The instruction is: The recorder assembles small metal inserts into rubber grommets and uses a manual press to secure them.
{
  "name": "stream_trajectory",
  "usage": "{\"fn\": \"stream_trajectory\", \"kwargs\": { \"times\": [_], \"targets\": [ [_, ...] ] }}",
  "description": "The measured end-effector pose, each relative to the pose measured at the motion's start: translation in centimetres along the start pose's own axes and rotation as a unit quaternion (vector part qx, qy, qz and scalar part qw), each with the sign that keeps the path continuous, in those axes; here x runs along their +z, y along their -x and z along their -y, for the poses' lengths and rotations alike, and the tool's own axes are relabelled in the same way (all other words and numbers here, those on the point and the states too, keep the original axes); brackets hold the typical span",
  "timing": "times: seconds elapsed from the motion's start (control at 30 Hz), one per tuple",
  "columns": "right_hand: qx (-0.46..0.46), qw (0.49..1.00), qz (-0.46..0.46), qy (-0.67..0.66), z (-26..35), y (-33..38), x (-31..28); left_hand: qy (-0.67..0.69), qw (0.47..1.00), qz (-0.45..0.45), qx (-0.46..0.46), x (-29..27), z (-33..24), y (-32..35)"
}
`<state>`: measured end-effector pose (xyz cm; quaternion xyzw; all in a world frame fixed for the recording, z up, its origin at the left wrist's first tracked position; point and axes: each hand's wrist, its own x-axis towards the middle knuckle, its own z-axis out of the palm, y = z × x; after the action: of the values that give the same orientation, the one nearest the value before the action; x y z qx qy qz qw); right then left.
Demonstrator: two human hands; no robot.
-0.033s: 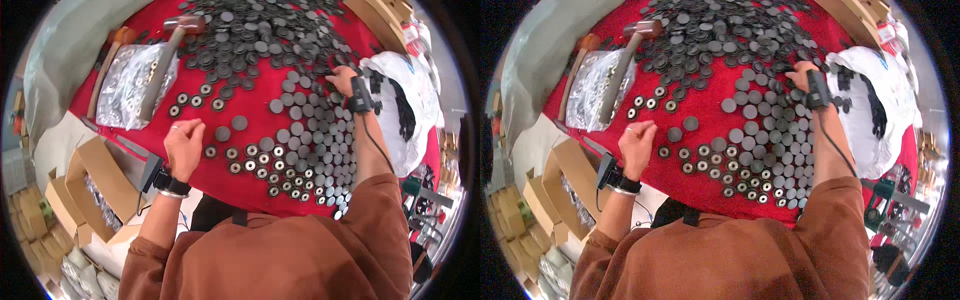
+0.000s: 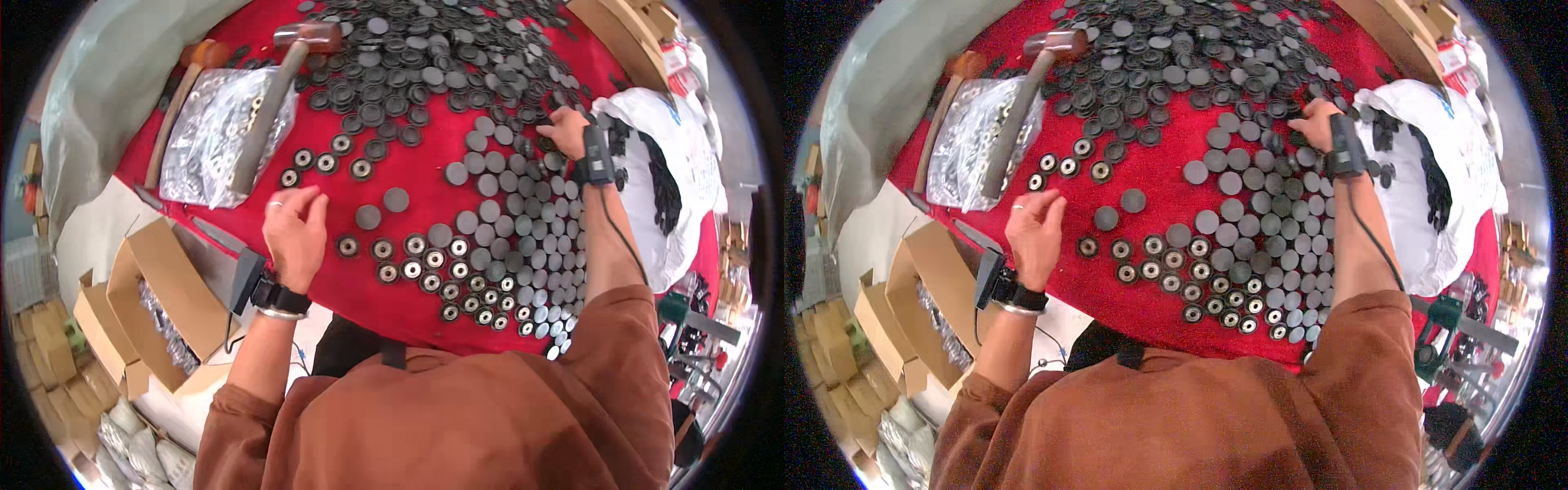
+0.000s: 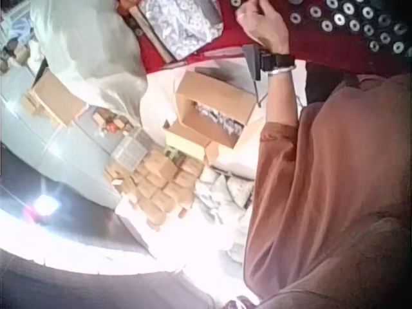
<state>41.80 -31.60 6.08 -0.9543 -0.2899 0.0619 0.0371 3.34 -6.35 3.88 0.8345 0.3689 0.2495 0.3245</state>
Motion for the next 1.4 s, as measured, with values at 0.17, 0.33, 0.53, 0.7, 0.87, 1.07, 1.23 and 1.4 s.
{"fn": "stream_trajectory", "kwargs": {
  "times": [0.17,0.33,0.53,0.7,0.87,1.07,1.23,1.4],
  "targets": [
    [0.016,0.997,-0.075,-0.002,4.1,1.9,0.0,-0.13,0.987,-0.059,0.068,-1.6,3.2,-1.2],
    [-0.137,0.941,0.013,-0.311,19.0,9.5,1.2,-0.086,0.992,-0.065,0.068,-1.5,3.6,-1.7],
    [-0.369,0.857,-0.066,-0.354,32.3,11.2,6.7,0.022,0.999,0.007,0.028,-2.1,4.9,-1.8],
    [-0.418,0.866,-0.103,-0.255,33.7,11.9,9.1,0.116,0.992,-0.004,-0.049,-2.1,5.3,-1.1],
    [-0.469,0.855,-0.133,-0.178,34.0,13.1,8.2,0.131,0.99,0.004,-0.047,-2.3,5.9,-1.3],
    [-0.495,0.86,-0.097,-0.078,33.8,13.0,7.6,0.204,0.969,0.077,-0.119,-2.5,6.2,-2.7],
    [-0.48,0.858,-0.131,-0.127,33.2,12.8,10.2,0.162,0.965,0.13,-0.159,-4.0,5.5,-3.6],
    [-0.398,0.888,-0.089,-0.211,27.3,12.2,3.3,0.047,0.978,0.154,-0.132,-3.2,3.8,-3.1]
  ]
}}
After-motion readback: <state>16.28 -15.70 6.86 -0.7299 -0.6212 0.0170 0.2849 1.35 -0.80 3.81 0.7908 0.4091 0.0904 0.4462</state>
